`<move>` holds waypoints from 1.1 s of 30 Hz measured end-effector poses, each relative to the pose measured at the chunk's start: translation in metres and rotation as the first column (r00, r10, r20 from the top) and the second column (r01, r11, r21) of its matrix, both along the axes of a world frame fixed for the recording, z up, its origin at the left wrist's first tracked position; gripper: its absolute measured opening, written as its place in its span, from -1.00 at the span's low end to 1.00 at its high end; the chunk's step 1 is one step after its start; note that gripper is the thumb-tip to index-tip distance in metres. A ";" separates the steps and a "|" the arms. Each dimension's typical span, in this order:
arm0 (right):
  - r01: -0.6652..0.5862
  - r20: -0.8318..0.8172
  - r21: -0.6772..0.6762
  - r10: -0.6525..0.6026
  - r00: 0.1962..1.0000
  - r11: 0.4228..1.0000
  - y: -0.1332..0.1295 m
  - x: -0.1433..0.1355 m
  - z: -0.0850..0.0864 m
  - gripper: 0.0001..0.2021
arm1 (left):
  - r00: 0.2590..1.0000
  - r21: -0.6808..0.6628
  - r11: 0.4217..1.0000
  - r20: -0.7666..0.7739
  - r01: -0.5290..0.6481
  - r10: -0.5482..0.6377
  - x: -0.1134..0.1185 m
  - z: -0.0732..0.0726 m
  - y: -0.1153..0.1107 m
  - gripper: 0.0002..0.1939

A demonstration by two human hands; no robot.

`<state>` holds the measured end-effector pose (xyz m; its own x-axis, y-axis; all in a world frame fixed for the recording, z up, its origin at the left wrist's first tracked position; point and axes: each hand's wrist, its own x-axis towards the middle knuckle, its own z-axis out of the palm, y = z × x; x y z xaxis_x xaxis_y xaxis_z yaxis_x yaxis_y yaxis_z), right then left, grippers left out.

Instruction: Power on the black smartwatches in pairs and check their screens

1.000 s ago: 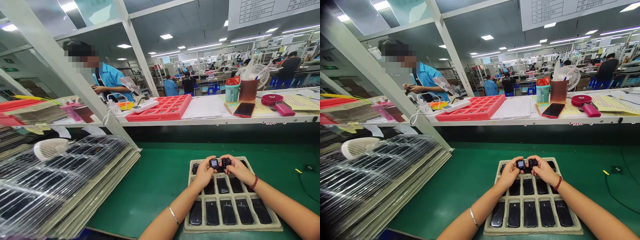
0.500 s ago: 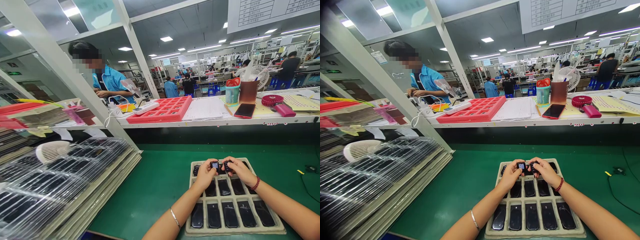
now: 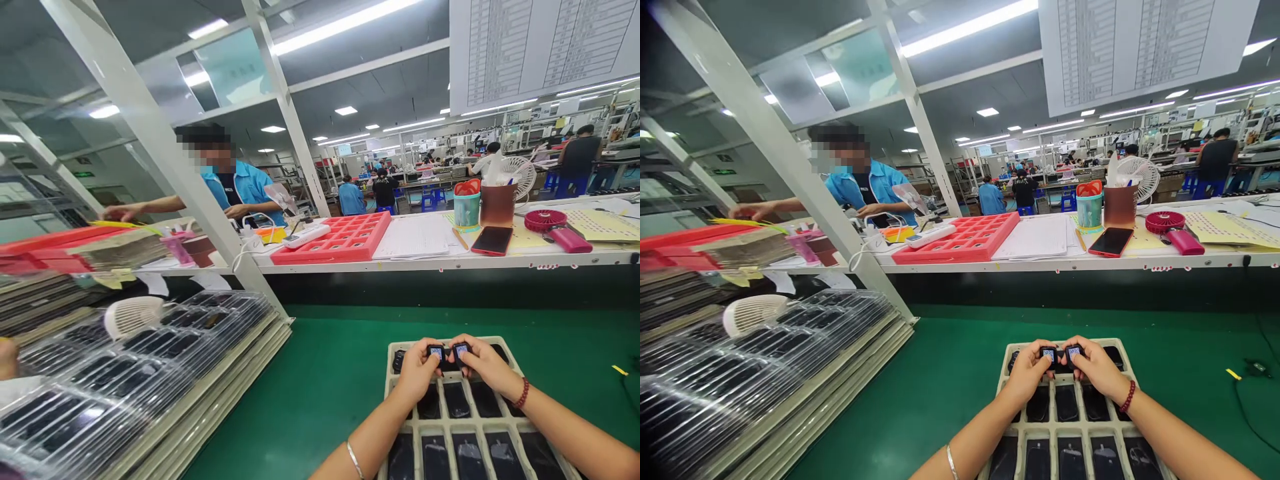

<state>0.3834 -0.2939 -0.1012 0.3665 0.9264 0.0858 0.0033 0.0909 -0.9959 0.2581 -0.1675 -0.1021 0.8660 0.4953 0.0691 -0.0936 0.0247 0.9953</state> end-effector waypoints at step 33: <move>0.034 -0.016 -0.008 -0.034 0.999 0.999 0.002 -0.007 0.005 -0.82 | 1.000 0.054 0.998 -0.010 0.012 -0.012 -0.001 0.002 0.000 -0.78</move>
<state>0.3768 -0.2921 -0.0963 0.3991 0.9141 0.0720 -0.0101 0.0829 -0.9965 0.2568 -0.1676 -0.1000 0.8726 0.4807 0.0872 -0.0843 -0.0276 0.9961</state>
